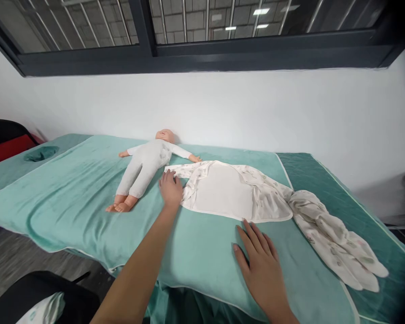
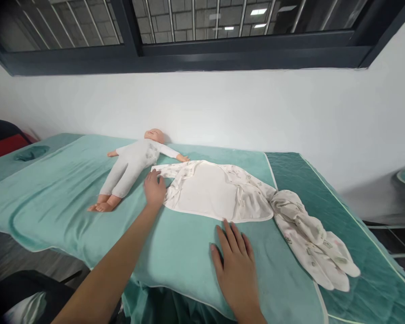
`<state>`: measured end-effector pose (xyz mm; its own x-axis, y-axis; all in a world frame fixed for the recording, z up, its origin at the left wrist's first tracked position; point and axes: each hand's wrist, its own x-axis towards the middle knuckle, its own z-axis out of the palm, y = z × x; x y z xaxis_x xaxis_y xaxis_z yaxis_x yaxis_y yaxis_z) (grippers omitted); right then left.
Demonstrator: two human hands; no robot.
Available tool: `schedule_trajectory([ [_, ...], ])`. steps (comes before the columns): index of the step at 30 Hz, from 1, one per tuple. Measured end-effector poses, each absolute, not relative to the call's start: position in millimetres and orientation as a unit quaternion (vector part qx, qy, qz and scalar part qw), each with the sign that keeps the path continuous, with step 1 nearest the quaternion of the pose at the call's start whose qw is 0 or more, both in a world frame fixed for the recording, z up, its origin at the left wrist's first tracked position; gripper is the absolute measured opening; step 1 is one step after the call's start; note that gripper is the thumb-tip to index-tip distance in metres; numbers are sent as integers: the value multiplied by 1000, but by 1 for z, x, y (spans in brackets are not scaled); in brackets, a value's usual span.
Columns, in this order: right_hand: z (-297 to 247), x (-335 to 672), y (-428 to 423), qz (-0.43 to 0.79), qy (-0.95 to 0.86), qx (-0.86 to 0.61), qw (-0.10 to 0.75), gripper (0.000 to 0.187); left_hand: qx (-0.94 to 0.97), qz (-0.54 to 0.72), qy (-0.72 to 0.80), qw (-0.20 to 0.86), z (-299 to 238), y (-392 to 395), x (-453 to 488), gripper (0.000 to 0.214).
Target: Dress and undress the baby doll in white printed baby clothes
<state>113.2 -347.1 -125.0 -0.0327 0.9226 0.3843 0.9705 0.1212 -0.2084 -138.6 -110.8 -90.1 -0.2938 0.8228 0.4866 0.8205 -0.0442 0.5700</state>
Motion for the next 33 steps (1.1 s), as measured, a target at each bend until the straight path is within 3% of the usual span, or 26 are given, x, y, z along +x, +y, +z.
schedule_trajectory([
  [3, -126, 112, -347, -46, -714, -659, 232, 52, 635, 447, 630, -4, -89, -132, -133, 28],
  [8, -126, 112, -346, 2, -697, -661, 278, 47, 732, 372, 570, 19, -94, -181, -117, 28],
  [11, -116, 109, -340, 93, -631, -672, 375, 36, 725, 350, 593, 20, -96, -194, -111, 39],
  [15, -93, 89, -305, 217, -568, -629, 485, 34, 703, 340, 624, 19, -96, -191, -110, 43],
  [20, -81, 51, -200, 311, -554, -600, 486, 45, 686, 377, 622, 28, -97, -186, -114, 24],
  [25, -81, 23, -104, 312, -533, -648, 447, 50, 686, 440, 580, 18, -99, -187, -118, 25],
  [29, -85, 19, -85, 278, -535, -657, 452, 39, 700, 453, 551, 25, -103, -189, -118, 26],
  [33, -92, 28, -83, 303, -523, -635, 481, 40, 699, 455, 550, 52, -104, -187, -115, 27],
])
